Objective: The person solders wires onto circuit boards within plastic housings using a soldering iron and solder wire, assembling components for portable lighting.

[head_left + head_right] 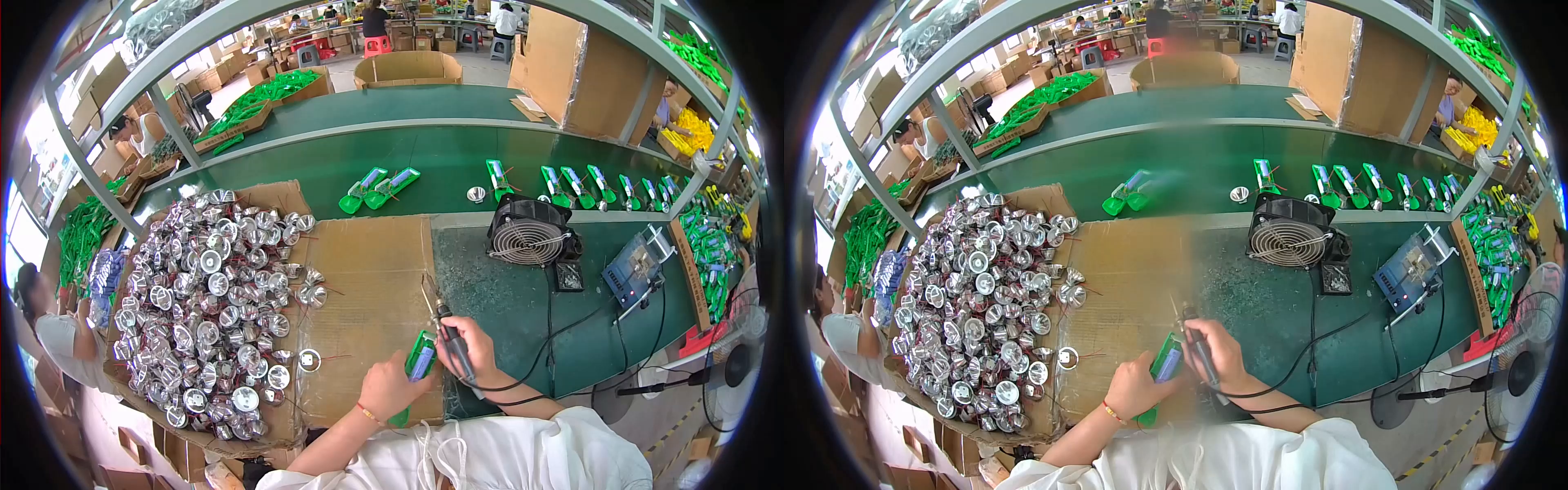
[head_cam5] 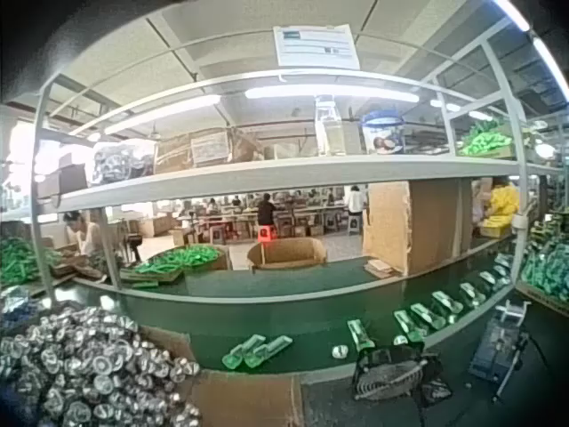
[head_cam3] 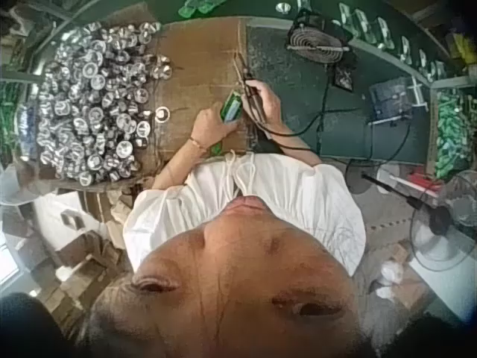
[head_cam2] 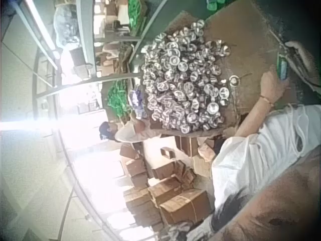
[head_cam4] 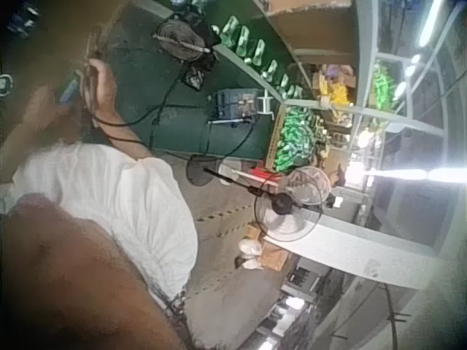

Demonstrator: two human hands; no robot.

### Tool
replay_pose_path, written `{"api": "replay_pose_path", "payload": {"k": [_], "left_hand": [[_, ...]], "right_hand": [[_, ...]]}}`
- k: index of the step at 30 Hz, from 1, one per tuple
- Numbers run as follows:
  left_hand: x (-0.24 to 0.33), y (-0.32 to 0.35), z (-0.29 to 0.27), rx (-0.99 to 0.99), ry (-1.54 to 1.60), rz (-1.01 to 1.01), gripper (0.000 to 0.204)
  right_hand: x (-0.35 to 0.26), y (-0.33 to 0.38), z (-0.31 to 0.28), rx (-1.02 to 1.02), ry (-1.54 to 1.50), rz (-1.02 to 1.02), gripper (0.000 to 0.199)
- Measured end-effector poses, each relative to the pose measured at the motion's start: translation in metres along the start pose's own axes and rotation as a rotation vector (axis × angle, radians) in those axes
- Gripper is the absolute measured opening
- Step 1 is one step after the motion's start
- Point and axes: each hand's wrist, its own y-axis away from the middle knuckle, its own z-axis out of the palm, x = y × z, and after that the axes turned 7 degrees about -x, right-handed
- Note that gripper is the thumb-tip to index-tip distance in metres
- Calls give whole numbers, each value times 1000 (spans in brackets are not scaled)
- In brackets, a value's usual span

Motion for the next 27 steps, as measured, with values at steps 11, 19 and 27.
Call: {"api": "replay_pose_path", "payload": {"k": [11,19,27], "left_hand": [[-4,12,-10,50,-150,342,43],[4,18,-13,252,-308,399,42],[2,19,-8,392,-440,453,45]], "right_hand": [[-3,12,9,-170,-971,707,27],[-11,12,7,-189,-1320,942,24],[-18,8,2,-153,-1307,1084,20]]}}
